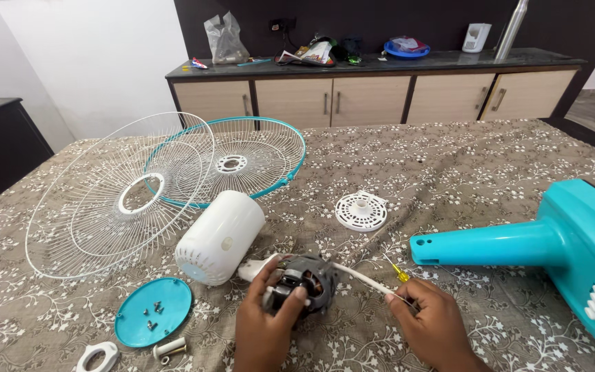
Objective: The person disassembles a fan motor using a screwdriver, removes a black plastic gear, and then reassembles the motor by reattaching the gear and securing the housing with screws. The person handles the motor, gear, and screws throughout the process.
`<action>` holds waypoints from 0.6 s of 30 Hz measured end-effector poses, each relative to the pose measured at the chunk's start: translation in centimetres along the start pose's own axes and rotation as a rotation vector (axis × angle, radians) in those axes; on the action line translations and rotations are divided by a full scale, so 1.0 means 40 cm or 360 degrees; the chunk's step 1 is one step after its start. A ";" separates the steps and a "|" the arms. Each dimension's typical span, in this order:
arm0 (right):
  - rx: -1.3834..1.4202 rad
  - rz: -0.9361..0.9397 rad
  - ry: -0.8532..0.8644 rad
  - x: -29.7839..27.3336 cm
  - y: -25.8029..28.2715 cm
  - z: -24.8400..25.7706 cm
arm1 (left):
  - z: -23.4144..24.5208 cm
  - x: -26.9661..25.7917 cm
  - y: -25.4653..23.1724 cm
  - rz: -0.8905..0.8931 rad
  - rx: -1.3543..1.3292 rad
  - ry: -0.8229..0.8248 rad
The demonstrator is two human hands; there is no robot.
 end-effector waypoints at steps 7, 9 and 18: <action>-0.0218 0.0476 -0.0361 0.011 -0.010 0.008 | 0.033 0.021 0.082 -0.0069 -0.0163 0.0143; -0.0308 0.0464 -0.0425 0.015 -0.013 0.014 | 0.043 0.024 0.094 -0.0076 -0.0186 0.0196; -0.0694 0.0079 -0.0653 0.020 -0.023 0.048 | 0.073 0.043 0.120 -0.0158 -0.0362 0.0466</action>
Point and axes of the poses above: each hand's wrist, its own x-axis towards the middle knuckle, its own z-axis out of the back of the hand, y = z × x, the point moved 1 cm from there along x, towards the middle knuckle, and after that the axes turned 13 degrees about x, right-handed, at the moved point
